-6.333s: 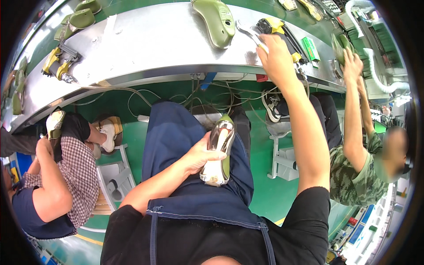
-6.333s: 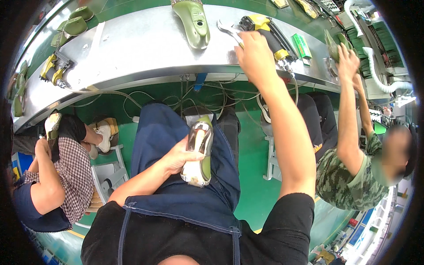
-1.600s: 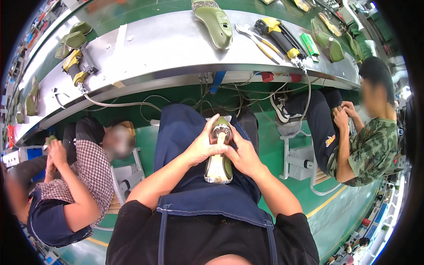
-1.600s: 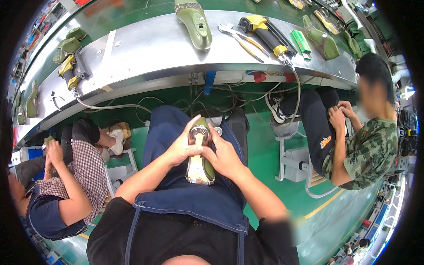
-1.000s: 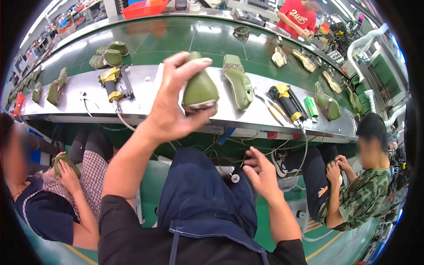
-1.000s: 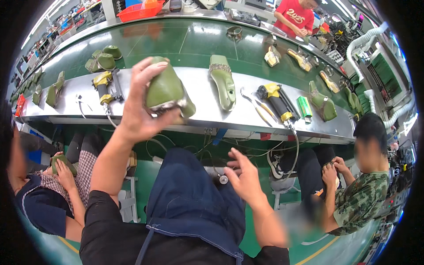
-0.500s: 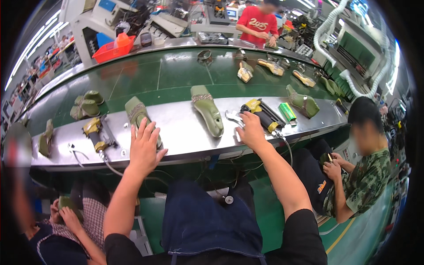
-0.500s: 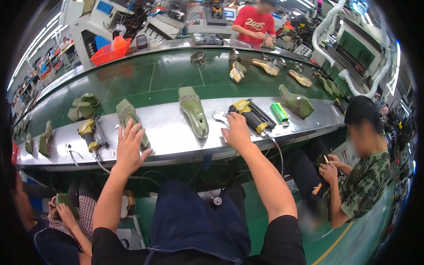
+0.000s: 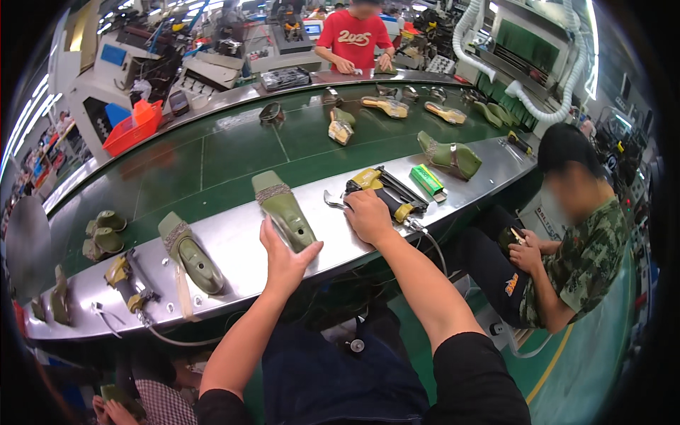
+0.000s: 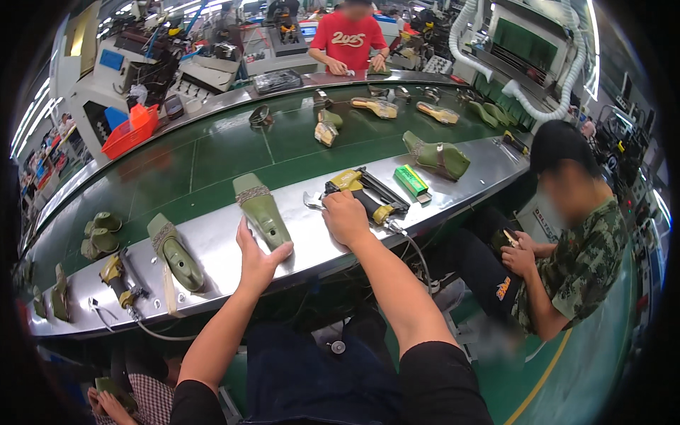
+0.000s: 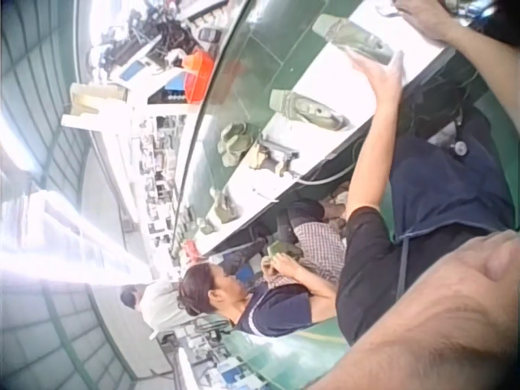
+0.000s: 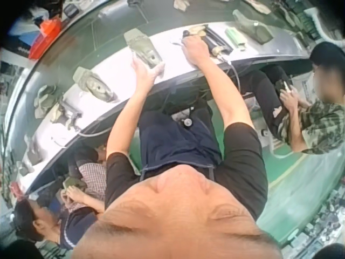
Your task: The person assembles green slipper sandals on a factory assembly line. They pick up a slipper sole and a metal strap, position the strap on the sole, and use a pneumatic nail gun to secure it. The process is repeated for multiple pairs of slippers, with the finished products placed on the conveyor belt.
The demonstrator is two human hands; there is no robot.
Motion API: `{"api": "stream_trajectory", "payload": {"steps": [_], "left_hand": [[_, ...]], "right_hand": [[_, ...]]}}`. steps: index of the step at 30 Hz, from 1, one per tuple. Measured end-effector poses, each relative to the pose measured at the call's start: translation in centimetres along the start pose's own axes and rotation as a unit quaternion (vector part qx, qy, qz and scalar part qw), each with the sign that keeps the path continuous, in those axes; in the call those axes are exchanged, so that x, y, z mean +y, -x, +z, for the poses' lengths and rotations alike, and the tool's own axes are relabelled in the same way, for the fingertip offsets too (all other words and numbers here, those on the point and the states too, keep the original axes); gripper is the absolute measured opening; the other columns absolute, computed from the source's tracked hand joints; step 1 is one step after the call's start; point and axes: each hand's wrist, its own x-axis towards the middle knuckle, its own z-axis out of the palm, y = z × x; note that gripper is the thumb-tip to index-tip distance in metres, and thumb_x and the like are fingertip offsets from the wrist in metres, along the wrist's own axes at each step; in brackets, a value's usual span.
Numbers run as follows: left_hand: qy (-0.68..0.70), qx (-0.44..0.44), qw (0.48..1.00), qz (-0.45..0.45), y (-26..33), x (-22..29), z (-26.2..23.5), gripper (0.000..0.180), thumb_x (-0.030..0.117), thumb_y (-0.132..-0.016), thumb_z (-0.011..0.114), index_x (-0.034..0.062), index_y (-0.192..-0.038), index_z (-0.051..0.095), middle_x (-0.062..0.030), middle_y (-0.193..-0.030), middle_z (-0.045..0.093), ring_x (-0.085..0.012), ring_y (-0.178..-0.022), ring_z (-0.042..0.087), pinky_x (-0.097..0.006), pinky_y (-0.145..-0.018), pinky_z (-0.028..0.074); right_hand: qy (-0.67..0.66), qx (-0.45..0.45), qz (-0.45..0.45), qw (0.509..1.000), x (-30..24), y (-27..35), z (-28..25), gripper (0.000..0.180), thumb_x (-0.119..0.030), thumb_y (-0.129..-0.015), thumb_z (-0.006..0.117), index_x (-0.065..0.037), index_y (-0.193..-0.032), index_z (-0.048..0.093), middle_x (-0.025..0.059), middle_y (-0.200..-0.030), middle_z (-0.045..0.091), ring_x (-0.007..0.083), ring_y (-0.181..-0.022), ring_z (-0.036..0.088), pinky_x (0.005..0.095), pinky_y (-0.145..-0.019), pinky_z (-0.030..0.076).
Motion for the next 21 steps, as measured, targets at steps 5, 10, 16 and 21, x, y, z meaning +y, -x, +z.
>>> {"api": "stream_trajectory", "payload": {"steps": [5, 10, 16, 21], "left_hand": [[0.072, 0.023, 0.997, -0.002, -2.4, 0.3, 4.1, 0.103, 0.013, -0.081, 0.076, -0.0072, -0.16, 0.013, -0.0317, -0.156, 0.026, -0.0461, -0.146, 0.033, -0.047, -0.124, 0.03], [0.157, -0.03, 0.987, -0.03, -2.5, 2.2, 6.6, 0.1, 0.01, -0.081, 0.074, -0.0042, -0.16, 0.016, -0.0305, -0.154, 0.03, -0.0467, -0.142, 0.04, -0.047, -0.12, 0.036], [0.127, -0.029, 0.991, -0.021, -3.2, 2.6, 9.0, 0.102, 0.023, -0.083, 0.077, -0.0078, -0.157, 0.015, -0.035, -0.153, 0.026, -0.049, -0.144, 0.031, -0.052, -0.125, 0.026], [0.243, 0.049, 0.959, -0.136, -13.9, 1.3, 7.7, 0.066, 0.034, -0.096, 0.068, -0.0023, -0.147, 0.046, -0.0288, -0.154, 0.035, -0.0432, -0.143, 0.036, -0.048, -0.122, 0.031]], "right_hand": [[0.017, 0.027, 0.033, 0.999, 0.7, -0.7, 0.1, 0.02, -0.014, -0.086, 0.077, -0.006, -0.104, 0.073, 0.0103, -0.106, 0.071, 0.0326, -0.105, 0.065, 0.0441, -0.091, 0.055], [0.018, 0.026, 0.042, 0.999, 0.4, -0.8, 0.6, 0.017, -0.013, -0.087, 0.072, -0.006, -0.102, 0.072, 0.0116, -0.104, 0.07, 0.0335, -0.103, 0.064, 0.0456, -0.088, 0.054], [0.026, 0.045, 0.027, 0.998, 0.8, -1.0, 1.3, 0.01, -0.011, -0.088, 0.065, -0.005, -0.096, 0.067, 0.0129, -0.1, 0.068, 0.0357, -0.098, 0.063, 0.0478, -0.084, 0.052], [0.041, 0.017, 0.038, 0.998, 0.9, -1.0, 0.8, 0.019, -0.011, -0.087, 0.069, -0.004, -0.105, 0.067, 0.0127, -0.111, 0.068, 0.0356, -0.105, 0.063, 0.0473, -0.088, 0.051]]}}
